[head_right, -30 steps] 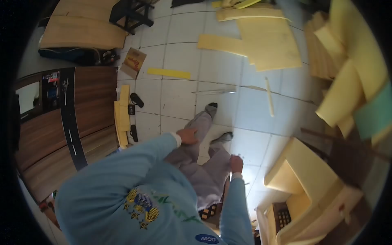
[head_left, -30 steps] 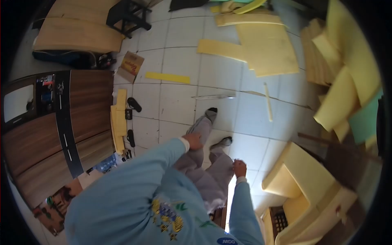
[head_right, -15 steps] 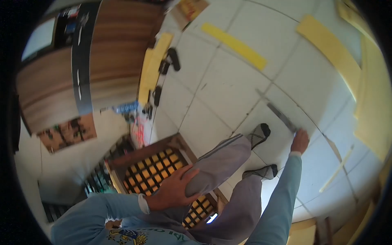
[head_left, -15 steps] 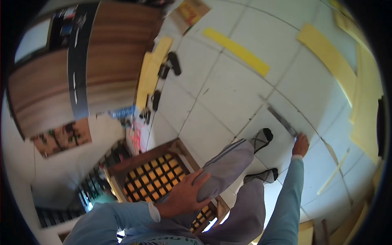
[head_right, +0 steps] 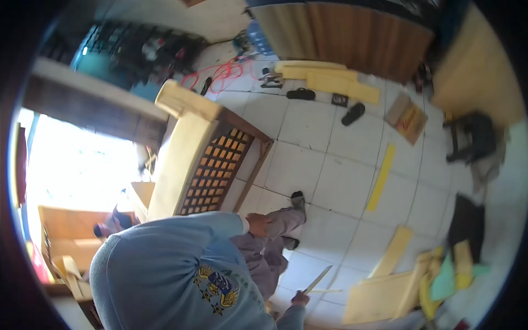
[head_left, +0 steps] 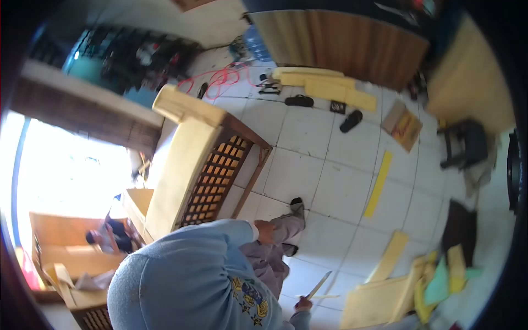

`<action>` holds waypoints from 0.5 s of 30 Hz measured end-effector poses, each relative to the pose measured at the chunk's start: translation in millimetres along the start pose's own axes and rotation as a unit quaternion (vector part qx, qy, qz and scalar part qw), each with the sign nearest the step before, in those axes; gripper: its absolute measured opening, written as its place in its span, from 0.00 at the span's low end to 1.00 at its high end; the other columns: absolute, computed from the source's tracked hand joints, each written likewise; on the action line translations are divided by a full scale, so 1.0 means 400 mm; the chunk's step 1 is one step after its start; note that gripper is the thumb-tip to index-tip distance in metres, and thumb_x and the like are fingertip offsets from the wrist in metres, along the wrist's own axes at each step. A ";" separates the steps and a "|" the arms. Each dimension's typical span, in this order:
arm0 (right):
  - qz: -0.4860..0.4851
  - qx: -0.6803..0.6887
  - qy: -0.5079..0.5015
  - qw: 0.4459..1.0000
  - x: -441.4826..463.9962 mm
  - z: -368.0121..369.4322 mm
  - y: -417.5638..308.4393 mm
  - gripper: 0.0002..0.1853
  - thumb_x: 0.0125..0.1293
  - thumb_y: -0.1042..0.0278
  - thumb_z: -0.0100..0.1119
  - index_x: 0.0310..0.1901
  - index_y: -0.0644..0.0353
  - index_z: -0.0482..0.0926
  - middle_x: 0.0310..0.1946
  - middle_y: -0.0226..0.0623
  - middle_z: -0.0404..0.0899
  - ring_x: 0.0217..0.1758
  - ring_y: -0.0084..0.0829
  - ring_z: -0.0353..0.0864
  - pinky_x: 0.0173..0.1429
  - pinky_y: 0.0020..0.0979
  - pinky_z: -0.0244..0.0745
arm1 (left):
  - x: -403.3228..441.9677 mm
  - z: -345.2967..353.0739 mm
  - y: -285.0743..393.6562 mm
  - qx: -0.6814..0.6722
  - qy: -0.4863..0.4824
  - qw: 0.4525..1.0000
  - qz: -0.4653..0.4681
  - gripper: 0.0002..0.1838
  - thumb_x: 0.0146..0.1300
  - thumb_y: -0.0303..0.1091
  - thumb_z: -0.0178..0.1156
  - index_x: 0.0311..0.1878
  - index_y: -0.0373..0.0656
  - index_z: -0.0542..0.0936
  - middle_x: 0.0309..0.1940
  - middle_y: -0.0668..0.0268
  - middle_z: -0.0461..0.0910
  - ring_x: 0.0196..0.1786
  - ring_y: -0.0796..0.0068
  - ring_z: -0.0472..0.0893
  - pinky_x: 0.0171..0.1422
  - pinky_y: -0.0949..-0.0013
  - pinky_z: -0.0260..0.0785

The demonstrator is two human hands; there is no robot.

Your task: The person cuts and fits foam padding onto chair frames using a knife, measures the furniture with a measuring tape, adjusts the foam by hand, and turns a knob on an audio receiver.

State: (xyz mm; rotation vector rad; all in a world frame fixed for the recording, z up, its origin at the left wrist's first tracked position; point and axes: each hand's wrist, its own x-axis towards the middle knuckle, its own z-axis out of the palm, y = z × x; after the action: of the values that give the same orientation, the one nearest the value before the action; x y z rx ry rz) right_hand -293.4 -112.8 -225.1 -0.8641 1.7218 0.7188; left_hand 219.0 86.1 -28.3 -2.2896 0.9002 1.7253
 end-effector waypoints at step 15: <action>-0.643 -0.715 0.022 0.273 -0.302 -0.167 -1.287 0.09 0.66 0.61 0.64 0.45 0.51 0.86 0.22 0.39 0.81 0.24 0.39 0.84 0.28 0.46 0.78 | -0.363 -0.363 -0.457 -0.331 0.538 0.708 -0.316 0.51 0.61 0.40 0.68 0.83 0.45 0.52 0.85 0.48 0.42 0.86 0.50 0.48 0.84 0.37 0.47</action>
State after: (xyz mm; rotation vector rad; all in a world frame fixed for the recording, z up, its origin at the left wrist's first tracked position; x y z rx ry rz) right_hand 121.2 -430.5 -119.9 -2.8310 -0.7200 0.7716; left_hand 413.1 224.5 109.2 -3.4397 -0.6473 0.2661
